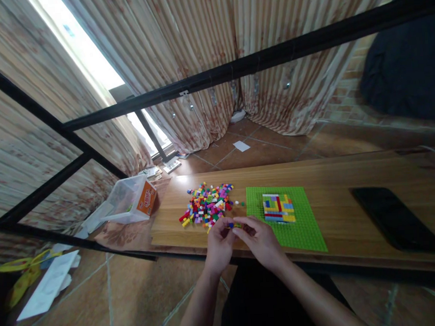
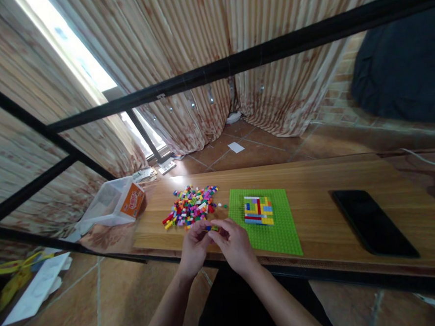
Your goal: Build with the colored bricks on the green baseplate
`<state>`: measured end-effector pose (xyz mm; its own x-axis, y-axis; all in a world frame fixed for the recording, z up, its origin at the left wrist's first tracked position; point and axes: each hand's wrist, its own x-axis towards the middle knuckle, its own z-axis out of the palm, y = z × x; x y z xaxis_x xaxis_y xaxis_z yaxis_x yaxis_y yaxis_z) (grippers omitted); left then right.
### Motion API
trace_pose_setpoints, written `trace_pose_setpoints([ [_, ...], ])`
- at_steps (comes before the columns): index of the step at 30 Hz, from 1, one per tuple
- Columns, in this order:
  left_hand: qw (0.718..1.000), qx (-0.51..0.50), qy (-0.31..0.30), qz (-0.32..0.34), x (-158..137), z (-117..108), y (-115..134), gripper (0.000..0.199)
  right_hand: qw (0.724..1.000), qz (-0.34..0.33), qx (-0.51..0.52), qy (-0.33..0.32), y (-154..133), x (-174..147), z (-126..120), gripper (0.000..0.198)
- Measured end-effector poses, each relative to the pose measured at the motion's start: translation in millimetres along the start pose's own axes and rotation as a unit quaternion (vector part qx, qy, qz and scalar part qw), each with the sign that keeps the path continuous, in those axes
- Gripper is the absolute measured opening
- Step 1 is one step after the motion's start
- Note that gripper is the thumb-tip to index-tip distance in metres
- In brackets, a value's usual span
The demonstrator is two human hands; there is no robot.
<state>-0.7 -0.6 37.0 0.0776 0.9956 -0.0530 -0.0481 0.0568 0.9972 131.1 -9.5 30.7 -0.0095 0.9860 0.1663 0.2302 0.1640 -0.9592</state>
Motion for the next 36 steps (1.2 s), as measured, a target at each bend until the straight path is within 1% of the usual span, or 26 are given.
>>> trace_pose_setpoints([
  [3, 0.999, -0.023, 0.006, -0.034, -0.8, -3.3, -1.5, 0.023, 0.998, 0.03, 0.052, -0.001, 9.0, 4.9, 9.8, 0.022],
  [7, 0.993, -0.074, 0.027, -0.088, 2.5, -9.1, -6.9, 0.031, 0.984, 0.122, 0.128, -0.008, 16.5, 12.5, 14.3, 0.027],
  [9, 0.989, -0.101, 0.045, -0.102, 4.8, -11.7, -11.0, 0.036, 0.979, 0.144, 0.146, -0.008, 20.0, 18.2, 15.8, 0.028],
  [11, 0.984, -0.12, 0.072, -0.108, 6.8, -14.1, -15.5, 0.038, 0.985, 0.131, 0.115, -0.006, 23.7, 25.5, 17.3, 0.027],
  [13, 0.982, -0.121, 0.098, -0.108, 7.9, -16.2, -19.6, 0.039, 0.995, 0.094, 0.041, 0.003, 26.8, 33.2, 19.2, 0.022],
  [16, 0.982, -0.104, 0.122, -0.102, 8.7, -18.6, -23.7, 0.039, 0.998, 0.037, -0.053, 0.014, 29.1, 41.2, 22.4, 0.019],
  [19, 0.982, -0.097, 0.128, -0.096, 9.6, -19.6, -25.4, 0.037, 0.998, 0.015, -0.059, 0.01, 29.1, 40.7, 24.3, 0.025],
  [22, 0.983, -0.096, 0.128, -0.089, 10.3, -19.4, -25.9, 0.037, 0.999, 0.032, -0.028, 0.01, 28.8, 32.9, 25.4, 0.028],
  [26, 0.984, -0.103, 0.12, -0.082, 9.4, -19.2, -26.7, 0.037, 0.995, 0.093, 0.042, -0.014, 26.7, 21.7, 29.9, 0.026],
  [28, 0.985, -0.111, 0.104, -0.084, 8.2, -19.7, -26.3, 0.037, 0.987, 0.134, 0.089, -0.027, 23.9, 19.1, 32.5, 0.027],
  [31, 0.984, -0.123, 0.086, -0.092, 6.5, -21.4, -23.8, 0.037, 0.969, 0.188, 0.156, -0.029, 19.3, 19.3, 33.9, 0.029],
  [34, 0.983, -0.136, 0.081, -0.097, 5.6, -23.7, -20.5, 0.038, 0.953, 0.21, 0.217, -0.025, 17.7, 22.6, 32.1, 0.032],
  [36, 0.982, -0.141, 0.081, -0.099, 5.5, -24.8, -19.3, 0.038, 0.951, 0.213, 0.223, -0.015, 19.0, 26.1, 30.9, 0.032],
])
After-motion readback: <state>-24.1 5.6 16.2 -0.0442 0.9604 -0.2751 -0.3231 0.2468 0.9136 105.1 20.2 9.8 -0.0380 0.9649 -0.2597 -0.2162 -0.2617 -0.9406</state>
